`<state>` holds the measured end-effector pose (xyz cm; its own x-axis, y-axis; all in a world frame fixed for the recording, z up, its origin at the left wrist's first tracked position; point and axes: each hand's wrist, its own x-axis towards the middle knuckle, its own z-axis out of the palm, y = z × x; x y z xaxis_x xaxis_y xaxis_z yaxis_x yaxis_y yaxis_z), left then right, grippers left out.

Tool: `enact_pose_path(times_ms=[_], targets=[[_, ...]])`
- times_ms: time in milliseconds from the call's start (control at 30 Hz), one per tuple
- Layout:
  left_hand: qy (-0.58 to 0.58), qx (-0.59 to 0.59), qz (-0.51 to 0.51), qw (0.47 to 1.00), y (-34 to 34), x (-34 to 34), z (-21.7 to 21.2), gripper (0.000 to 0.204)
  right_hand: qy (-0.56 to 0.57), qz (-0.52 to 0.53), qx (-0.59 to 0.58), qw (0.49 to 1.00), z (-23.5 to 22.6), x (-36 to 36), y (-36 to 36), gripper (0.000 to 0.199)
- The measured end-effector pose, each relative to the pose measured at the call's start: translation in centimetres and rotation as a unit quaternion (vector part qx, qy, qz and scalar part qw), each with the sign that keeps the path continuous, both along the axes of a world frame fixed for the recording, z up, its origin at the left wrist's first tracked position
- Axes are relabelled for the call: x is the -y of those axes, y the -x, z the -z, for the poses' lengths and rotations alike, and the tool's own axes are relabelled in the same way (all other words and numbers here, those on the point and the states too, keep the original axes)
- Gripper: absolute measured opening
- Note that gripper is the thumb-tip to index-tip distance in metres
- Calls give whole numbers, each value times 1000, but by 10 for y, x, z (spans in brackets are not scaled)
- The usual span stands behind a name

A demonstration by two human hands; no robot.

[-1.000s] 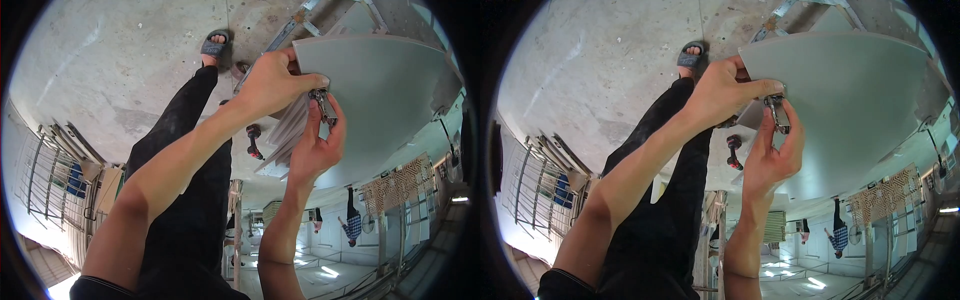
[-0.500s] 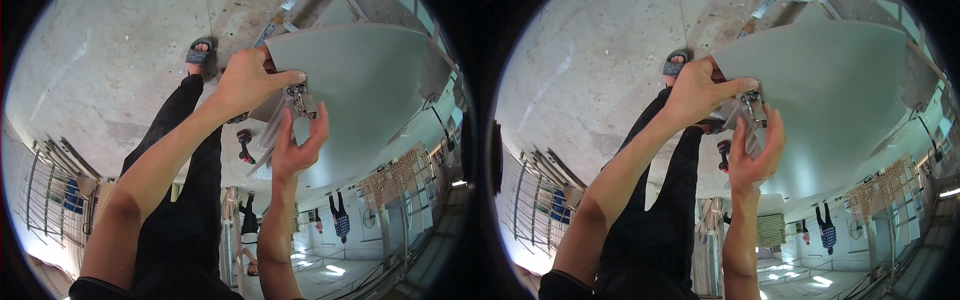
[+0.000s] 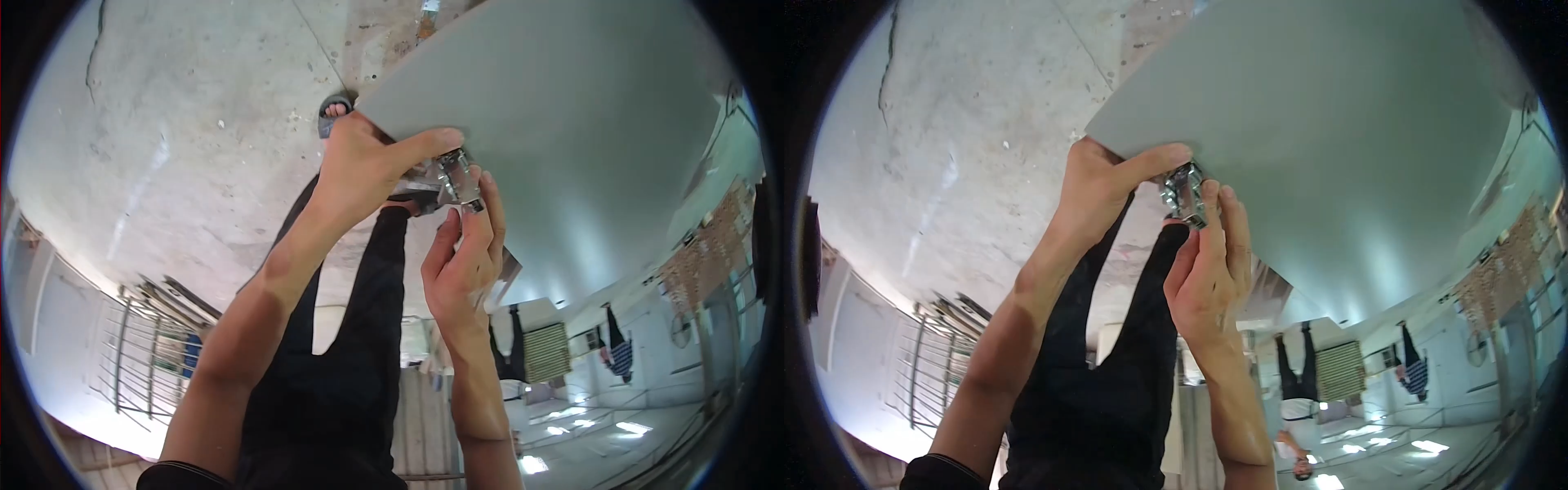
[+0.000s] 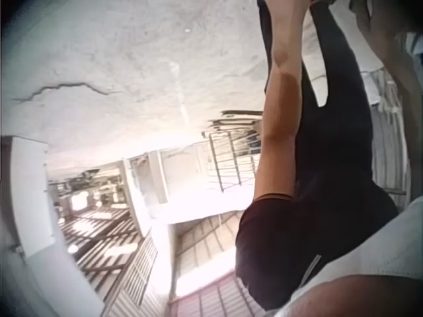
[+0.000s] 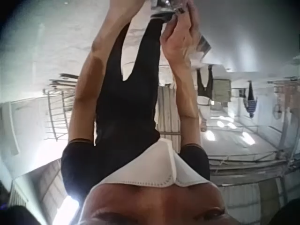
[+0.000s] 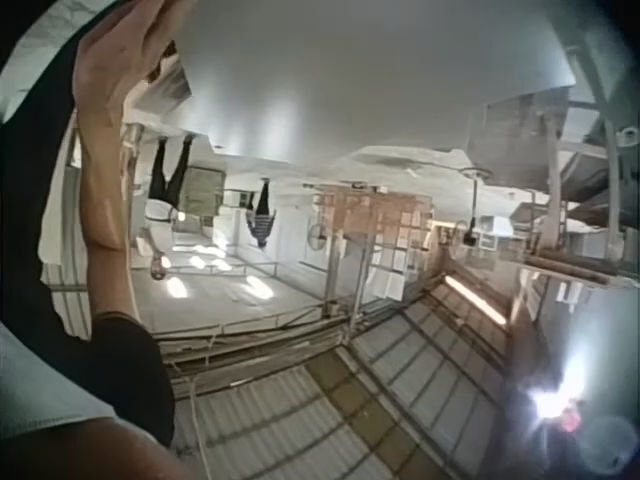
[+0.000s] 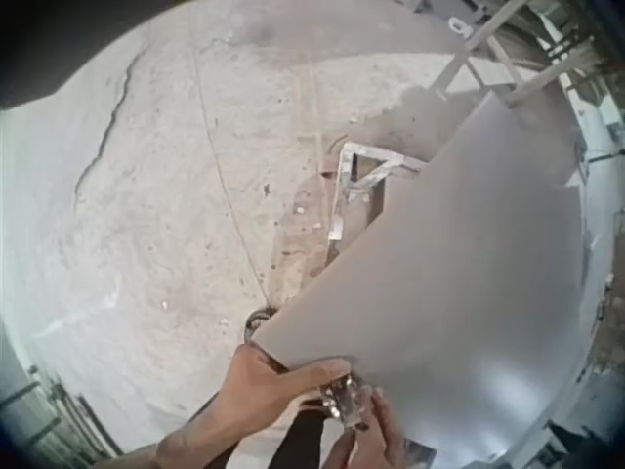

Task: The recorder uses a power drill to make holes in composite furniture panels and then organizes the panels into stacks.

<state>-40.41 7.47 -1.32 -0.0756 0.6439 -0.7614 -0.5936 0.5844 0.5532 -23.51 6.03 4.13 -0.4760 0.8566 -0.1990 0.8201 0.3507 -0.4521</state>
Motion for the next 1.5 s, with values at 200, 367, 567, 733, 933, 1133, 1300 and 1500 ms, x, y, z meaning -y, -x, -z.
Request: enact_pose_path(times_ms=[200,367,567,733,933,1133,1300,1500], targets=[[16,-43,-3,999,-9,-9,-10,20,-12,57,-29,998,-7,-9,2,48],[22,-95,11,995,-13,-16,-17,15,-16,68,-59,996,-7,-13,0,55],[44,-79,21,996,-15,-16,-17,24,23,90,-153,984,-5,-19,-15,55],[48,43,-56,996,-3,-12,-25,51,41,121,-175,976,-19,-32,-10,58],[87,-42,-60,994,-3,-18,-14,60,82,31,-78,993,-23,-57,11,50],[85,-91,-48,991,-1,-10,0,53,78,7,-127,989,-59,-73,23,37],[77,-89,-46,992,-6,-3,-3,53,99,116,-116,981,-121,-67,15,34],[-5,0,-159,987,-3,30,3,53,222,419,-146,868,-119,-37,-27,29]])
